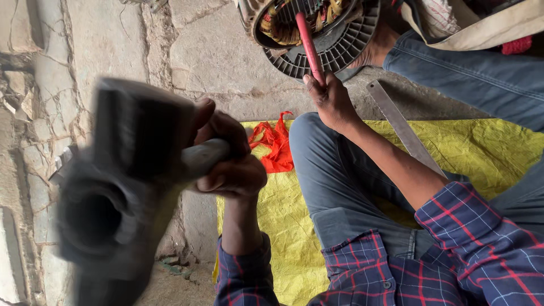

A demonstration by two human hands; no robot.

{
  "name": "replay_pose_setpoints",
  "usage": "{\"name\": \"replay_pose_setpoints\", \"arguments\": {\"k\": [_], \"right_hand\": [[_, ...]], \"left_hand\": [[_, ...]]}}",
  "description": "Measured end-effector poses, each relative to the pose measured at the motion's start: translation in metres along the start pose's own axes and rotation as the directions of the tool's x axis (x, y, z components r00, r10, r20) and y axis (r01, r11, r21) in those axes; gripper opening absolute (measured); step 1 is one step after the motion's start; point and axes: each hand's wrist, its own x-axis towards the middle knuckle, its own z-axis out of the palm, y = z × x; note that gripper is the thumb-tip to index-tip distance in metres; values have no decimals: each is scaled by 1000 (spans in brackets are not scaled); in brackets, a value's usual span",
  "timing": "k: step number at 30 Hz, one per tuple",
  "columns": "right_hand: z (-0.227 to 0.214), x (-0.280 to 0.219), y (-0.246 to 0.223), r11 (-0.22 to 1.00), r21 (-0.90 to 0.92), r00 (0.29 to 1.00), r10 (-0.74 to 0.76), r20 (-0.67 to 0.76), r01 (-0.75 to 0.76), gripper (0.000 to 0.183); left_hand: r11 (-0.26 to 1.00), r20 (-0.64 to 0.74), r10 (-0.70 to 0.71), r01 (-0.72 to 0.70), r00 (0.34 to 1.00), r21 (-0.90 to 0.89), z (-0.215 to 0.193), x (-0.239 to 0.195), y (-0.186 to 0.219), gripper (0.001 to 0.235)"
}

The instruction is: The person sits on a yellow tarp and uses a hammer and metal rod to repeatedly strike a circular motor component. They briefly switch to pliers to adjust a part inside the component, then resume hammering. The work continues with repeated strikes and occasional repositioning of the rod.

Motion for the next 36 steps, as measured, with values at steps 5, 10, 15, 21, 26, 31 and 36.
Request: {"name": "replay_pose_setpoints", "arguments": {"k": [5,10,15,21,26,31,36], "right_hand": [[0,4,18,988,-156,1000,-21,-18,18,34],[9,-26,15,951,-271,989,146,-21,-146,44],[8,-16,-24,986,-158,996,56,63,-46,58],[-3,-14,-40,994,2,988,111,105,-112,59],[-5,-10,-24,999,4,998,49,50,-49,57],[5,-10,-19,999,-51,1000,10,-26,-11,50],[-1,-11,-28,998,-50,999,48,17,-47,48]], "left_hand": [[693,270,-660,428,701,580,39,4,-42,32],[835,167,-451,348,877,426,4,-26,-27,27],[905,55,-371,347,927,246,-9,0,15,46],[918,57,-350,330,935,222,-24,6,47,60],[969,-27,-229,231,973,90,-26,13,56,69],[991,-122,101,-89,987,100,-21,3,36,51],[978,97,22,-42,995,205,6,-14,-25,37]]}}
